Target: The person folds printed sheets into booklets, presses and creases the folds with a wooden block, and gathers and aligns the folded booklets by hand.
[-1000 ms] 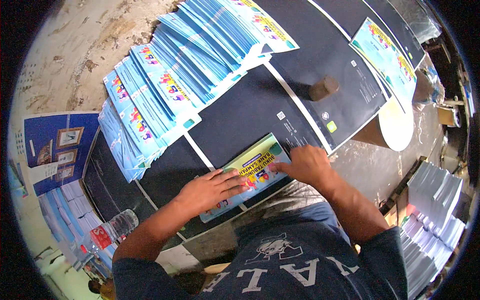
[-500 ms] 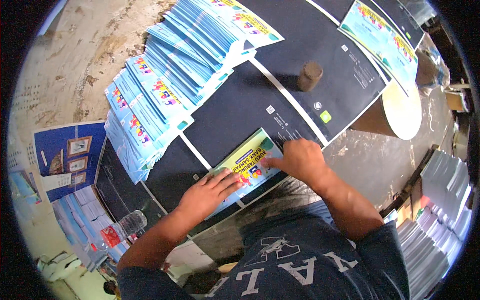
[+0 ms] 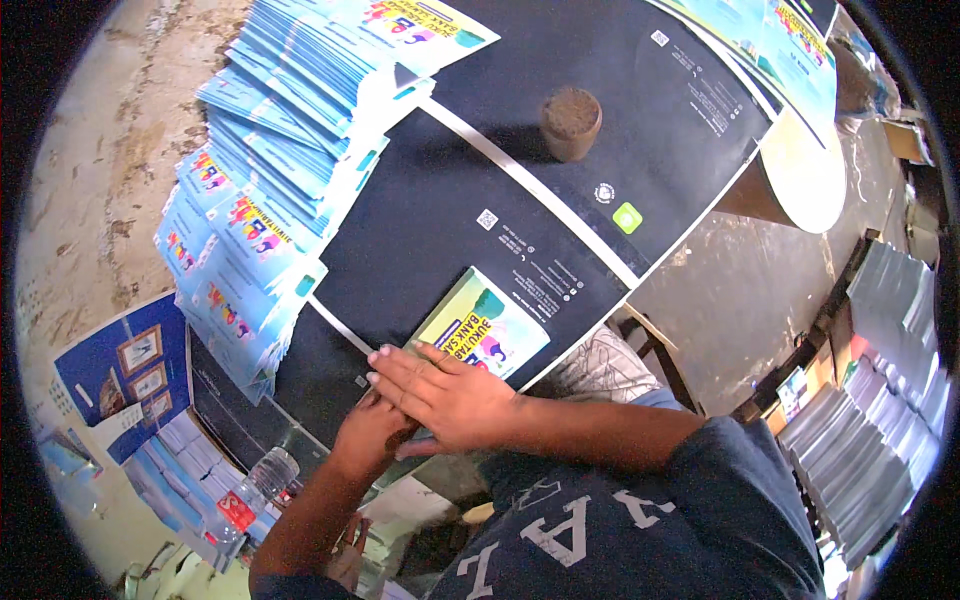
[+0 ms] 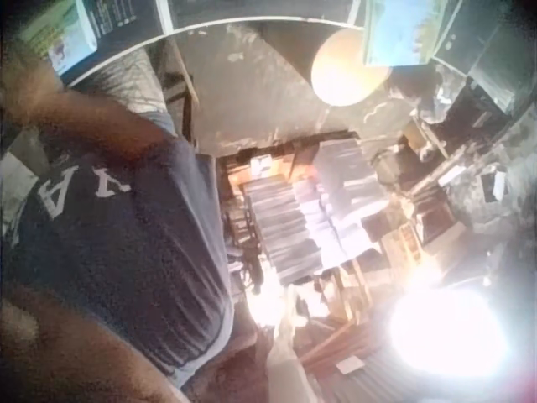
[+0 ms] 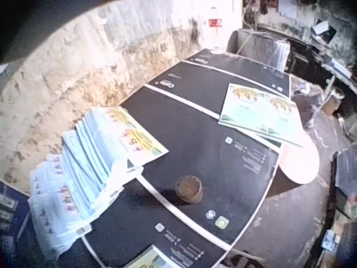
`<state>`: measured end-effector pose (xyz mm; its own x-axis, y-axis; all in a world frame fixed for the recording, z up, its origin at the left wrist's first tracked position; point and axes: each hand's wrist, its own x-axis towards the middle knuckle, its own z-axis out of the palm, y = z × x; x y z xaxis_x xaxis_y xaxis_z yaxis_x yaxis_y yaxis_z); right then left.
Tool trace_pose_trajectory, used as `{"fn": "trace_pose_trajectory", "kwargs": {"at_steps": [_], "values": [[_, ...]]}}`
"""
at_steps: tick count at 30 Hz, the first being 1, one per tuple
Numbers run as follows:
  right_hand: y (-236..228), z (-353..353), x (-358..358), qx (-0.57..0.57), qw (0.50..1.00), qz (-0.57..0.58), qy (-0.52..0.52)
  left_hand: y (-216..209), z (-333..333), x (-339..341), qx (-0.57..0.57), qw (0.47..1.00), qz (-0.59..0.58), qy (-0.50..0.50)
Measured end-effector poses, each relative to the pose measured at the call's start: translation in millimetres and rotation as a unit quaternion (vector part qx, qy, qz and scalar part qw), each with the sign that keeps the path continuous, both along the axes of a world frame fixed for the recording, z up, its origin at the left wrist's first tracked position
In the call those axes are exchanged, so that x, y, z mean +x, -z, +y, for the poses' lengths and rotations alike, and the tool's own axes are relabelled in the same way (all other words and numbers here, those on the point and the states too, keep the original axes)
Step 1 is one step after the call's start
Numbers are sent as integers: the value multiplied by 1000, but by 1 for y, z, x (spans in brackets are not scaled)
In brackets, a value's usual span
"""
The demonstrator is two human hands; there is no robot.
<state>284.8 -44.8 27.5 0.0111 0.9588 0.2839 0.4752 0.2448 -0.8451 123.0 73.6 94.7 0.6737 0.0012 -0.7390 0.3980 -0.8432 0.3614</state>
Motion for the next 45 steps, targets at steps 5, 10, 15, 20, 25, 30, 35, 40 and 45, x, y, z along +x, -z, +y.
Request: {"fn": "trace_pose_trajectory", "kwargs": {"at_steps": [5, 10, 15, 20, 25, 30, 35, 40, 45], "values": [[-35, 7, -3, 26, 996, 82, -25, 22, -11, -25, 6, 1000, 4, 22], [5, -7, 13, 114, 991, 17, -67, 24, -6, -20, 47, 991, -14, 123], [-41, -5, 21, 71, 990, 106, -54, 13, -14, 14, 78, 996, -39, 9], [6, 5, 22, -6, 996, 89, -18, 25, -8, -12, 62, 986, -16, 152], [-1, 7, 10, 7, 993, 106, -57, 41, -10, -28, 145, 956, -137, 216], [-4, 9, 4, -42, 996, 59, -57, 15, -13, -21, 30, 988, -138, -62], [-7, 15, -21, -130, 969, -181, -104, 7, -6, -26, 86, 990, -86, -67], [-6, 19, -36, -123, 941, -308, -68, 9, -36, -80, 251, 944, -187, -100], [-8, 19, -49, -125, 905, -399, -76, 33, -87, -45, 249, 797, -260, -485]]}}
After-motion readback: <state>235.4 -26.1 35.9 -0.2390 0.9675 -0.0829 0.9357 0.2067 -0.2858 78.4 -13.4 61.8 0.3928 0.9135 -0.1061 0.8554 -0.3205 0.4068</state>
